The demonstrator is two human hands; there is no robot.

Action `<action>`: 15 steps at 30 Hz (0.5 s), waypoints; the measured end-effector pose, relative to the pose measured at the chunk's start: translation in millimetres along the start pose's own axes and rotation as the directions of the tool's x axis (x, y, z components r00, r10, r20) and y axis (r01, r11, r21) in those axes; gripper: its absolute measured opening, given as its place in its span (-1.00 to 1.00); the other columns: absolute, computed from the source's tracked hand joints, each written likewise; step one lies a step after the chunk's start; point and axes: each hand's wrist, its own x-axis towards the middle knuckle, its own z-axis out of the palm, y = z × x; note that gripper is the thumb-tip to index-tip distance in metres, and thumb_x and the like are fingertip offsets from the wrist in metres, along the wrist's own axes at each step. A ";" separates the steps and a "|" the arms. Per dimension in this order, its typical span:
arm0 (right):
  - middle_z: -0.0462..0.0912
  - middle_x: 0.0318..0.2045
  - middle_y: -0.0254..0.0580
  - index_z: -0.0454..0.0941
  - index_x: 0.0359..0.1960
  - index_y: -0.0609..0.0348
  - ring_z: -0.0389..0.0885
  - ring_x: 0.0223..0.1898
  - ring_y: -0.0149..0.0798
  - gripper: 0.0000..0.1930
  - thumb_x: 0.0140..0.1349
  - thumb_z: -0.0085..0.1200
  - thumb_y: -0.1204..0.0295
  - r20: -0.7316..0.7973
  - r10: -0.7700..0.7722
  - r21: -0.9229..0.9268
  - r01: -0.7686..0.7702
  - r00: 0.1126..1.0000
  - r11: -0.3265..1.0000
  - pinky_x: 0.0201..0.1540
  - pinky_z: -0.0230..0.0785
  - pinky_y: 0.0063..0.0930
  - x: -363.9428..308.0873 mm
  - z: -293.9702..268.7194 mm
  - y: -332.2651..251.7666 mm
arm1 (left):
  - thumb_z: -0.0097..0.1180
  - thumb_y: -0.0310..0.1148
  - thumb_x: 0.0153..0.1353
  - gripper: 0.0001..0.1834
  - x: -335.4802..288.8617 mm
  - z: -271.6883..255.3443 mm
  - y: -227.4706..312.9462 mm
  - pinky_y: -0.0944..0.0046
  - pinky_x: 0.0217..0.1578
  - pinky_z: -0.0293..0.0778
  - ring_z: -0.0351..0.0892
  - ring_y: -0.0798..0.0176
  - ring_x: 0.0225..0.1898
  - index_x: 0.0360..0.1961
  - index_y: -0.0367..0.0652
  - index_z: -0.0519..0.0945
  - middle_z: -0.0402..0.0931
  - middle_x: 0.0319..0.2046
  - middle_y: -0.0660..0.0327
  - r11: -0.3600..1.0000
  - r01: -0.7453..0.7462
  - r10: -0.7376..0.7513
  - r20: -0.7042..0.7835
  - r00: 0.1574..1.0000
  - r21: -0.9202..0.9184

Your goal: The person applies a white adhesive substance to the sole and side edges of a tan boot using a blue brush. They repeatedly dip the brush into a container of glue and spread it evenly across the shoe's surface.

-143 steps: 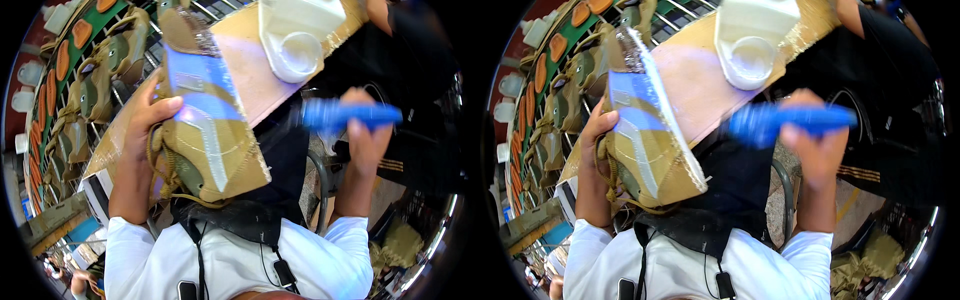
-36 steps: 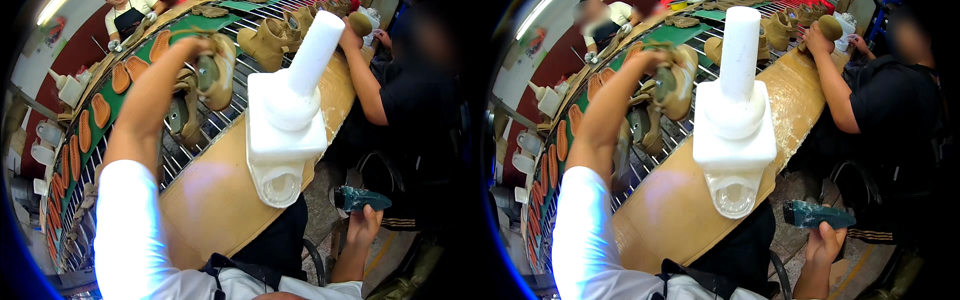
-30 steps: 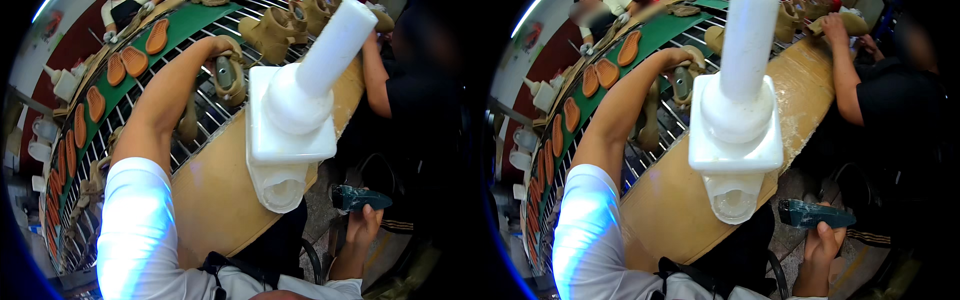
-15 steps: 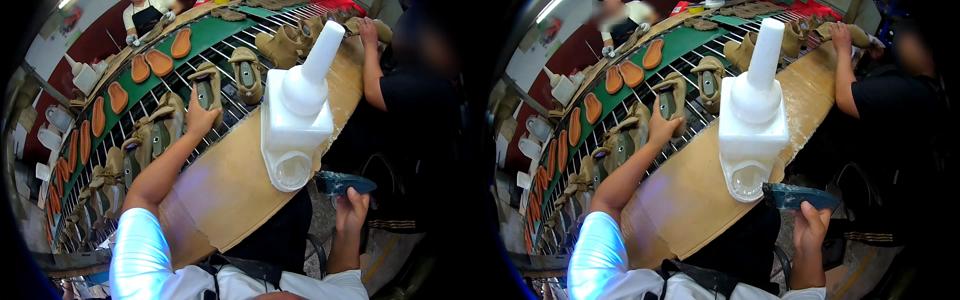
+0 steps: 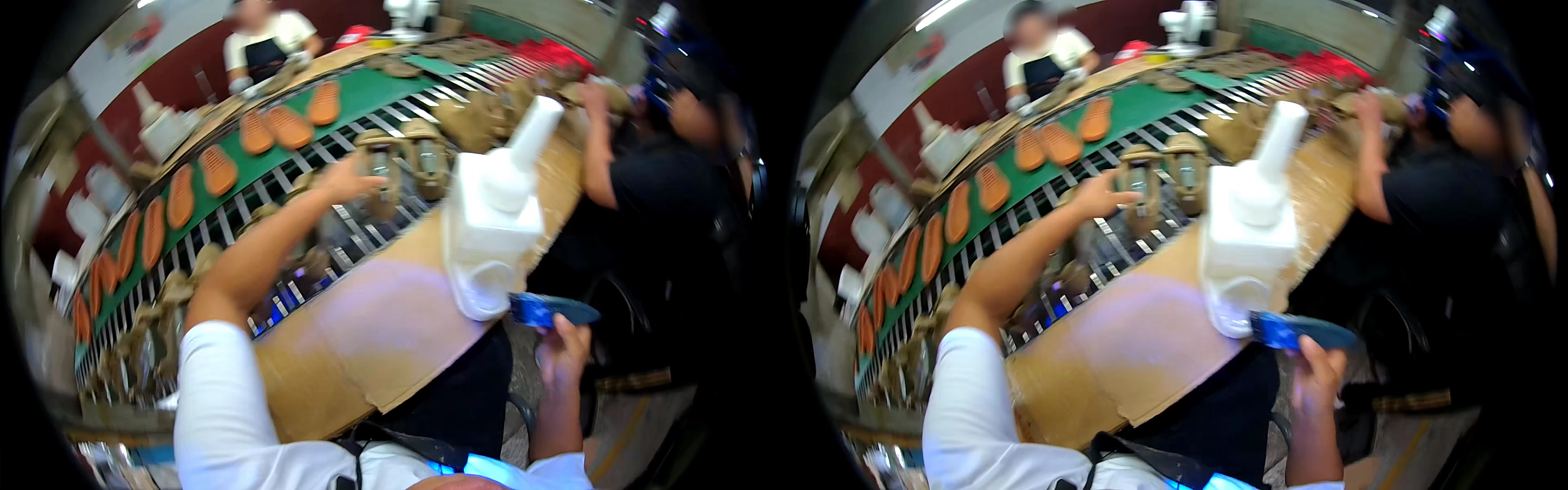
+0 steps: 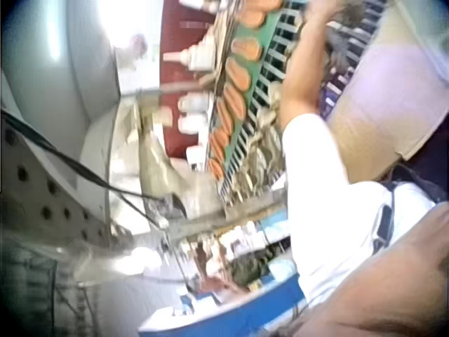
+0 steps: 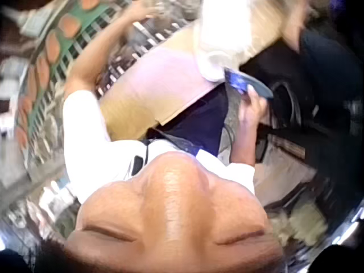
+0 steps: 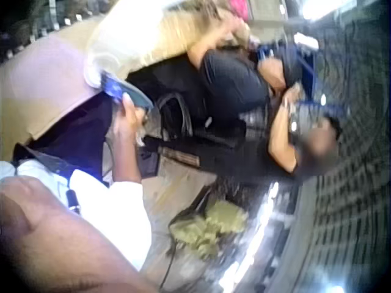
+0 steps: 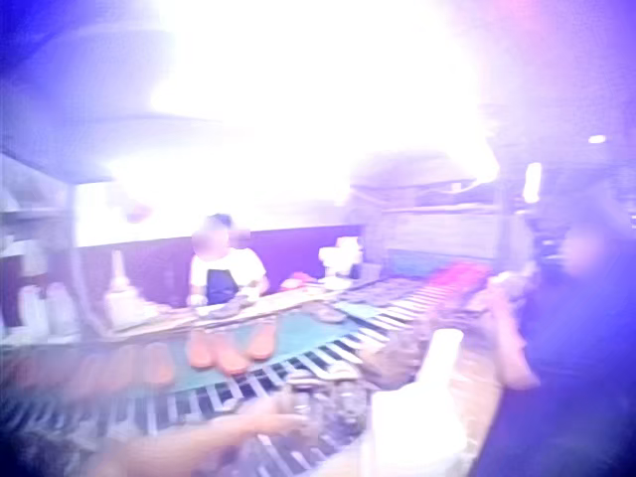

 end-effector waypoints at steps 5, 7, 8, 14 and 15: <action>0.56 -0.44 -0.27 0.50 -0.35 0.17 0.50 -0.41 -0.42 -0.82 0.04 0.18 0.39 0.131 0.053 -0.038 -0.048 0.990 0.998 -0.27 0.36 -0.52 1.6 -7.0 14.7 | 0.28 -0.12 -0.04 -0.45 10.1 -59.0 -51.1 0.24 -0.34 0.40 0.52 0.24 -0.40 -0.13 -0.33 0.51 0.55 -0.44 0.14 0.969 -0.242 0.229 -0.175 0.958 -0.057; 0.56 -0.45 -0.30 0.52 -0.33 0.19 0.49 -0.41 -0.46 -0.81 0.08 0.16 0.37 0.161 0.011 -0.025 -0.007 0.987 1.000 -0.30 0.35 -0.56 1.9 -15.1 12.5 | 0.31 -0.21 -0.12 -0.49 14.9 -56.6 -76.2 0.15 -0.30 0.40 0.52 0.15 -0.31 -0.21 -0.38 0.49 0.54 -0.34 -0.01 0.987 -0.112 0.100 -0.112 0.989 -0.114; 0.56 -0.45 -0.30 0.52 -0.33 0.19 0.48 -0.42 -0.47 -0.83 0.10 0.14 0.38 0.151 -0.028 -0.009 0.030 0.988 1.000 -0.31 0.34 -0.58 0.8 -19.0 9.9 | 0.32 -0.21 -0.16 -0.48 12.2 -53.2 -90.8 0.13 -0.29 0.40 0.54 0.05 -0.26 -0.22 -0.38 0.50 0.54 -0.28 -0.09 0.988 -0.038 0.066 -0.187 0.980 0.149; 0.57 -0.43 -0.31 0.51 -0.33 0.18 0.47 -0.42 -0.50 -0.84 0.13 0.12 0.37 0.133 0.050 -0.023 -0.048 0.990 0.999 -0.30 0.34 -0.60 1.1 -26.7 -1.4 | 0.21 -0.14 -0.06 -0.46 -5.6 -13.2 -128.1 0.13 -0.31 0.47 0.56 0.10 -0.30 -0.14 -0.36 0.52 0.55 -0.25 0.10 0.859 0.466 -0.347 0.427 0.835 -0.213; 0.57 -0.42 -0.31 0.51 -0.33 0.18 0.47 -0.42 -0.50 -0.84 0.13 0.11 0.37 0.128 0.073 -0.001 -0.073 0.989 0.997 -0.29 0.34 -0.60 2.2 -26.1 -2.3 | 0.19 -0.07 -0.03 -0.46 -9.4 -14.4 -124.7 0.05 -0.28 0.46 0.54 0.07 -0.28 -0.14 -0.30 0.51 0.55 -0.25 0.08 0.867 0.463 -0.356 0.418 0.836 -0.186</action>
